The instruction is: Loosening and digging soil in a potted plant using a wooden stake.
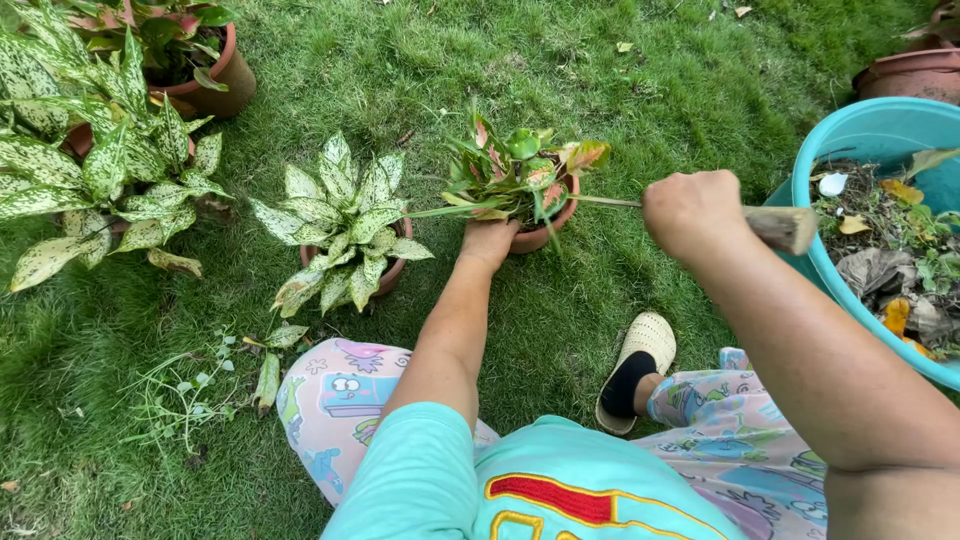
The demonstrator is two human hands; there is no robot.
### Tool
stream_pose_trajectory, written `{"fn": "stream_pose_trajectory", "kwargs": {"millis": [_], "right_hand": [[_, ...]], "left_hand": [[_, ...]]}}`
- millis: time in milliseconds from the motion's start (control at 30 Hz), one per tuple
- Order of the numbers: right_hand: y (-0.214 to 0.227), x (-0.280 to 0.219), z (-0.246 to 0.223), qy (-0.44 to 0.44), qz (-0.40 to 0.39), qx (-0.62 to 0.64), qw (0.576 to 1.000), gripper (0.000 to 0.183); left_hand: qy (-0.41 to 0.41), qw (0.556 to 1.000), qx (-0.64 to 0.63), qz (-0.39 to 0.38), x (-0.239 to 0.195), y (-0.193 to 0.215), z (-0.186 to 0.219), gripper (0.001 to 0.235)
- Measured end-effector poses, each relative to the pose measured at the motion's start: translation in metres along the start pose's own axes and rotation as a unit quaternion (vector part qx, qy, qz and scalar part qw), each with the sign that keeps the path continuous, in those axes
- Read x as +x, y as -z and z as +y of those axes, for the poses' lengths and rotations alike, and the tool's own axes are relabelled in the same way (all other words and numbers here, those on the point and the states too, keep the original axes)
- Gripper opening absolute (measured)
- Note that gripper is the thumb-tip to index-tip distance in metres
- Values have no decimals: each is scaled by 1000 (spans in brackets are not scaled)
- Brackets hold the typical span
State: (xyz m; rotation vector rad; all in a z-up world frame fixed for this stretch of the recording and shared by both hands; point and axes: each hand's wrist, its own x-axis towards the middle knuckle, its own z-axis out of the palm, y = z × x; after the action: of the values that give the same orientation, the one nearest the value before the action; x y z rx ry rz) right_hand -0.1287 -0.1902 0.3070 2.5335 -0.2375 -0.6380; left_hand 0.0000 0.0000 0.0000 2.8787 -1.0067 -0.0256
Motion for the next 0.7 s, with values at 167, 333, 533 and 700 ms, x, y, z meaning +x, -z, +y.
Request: {"fn": "stream_pose_trajectory", "kwargs": {"millis": [167,333,533,700], "right_hand": [[-8,4,-22,13,32,40,999,24],[0,14,-23,37,36,33,998,22],[4,33,-11,60,44,-25,997,21],[-11,54,-10,82,7,-83,993,24]], "left_hand": [[91,982,-159,-33,-1,10,9,33],[20,988,-14,155,-9,31,19,55],[130,938,-319,20,-28,71,16,44],[163,945,-278,-56,-29,55,26,36]]}}
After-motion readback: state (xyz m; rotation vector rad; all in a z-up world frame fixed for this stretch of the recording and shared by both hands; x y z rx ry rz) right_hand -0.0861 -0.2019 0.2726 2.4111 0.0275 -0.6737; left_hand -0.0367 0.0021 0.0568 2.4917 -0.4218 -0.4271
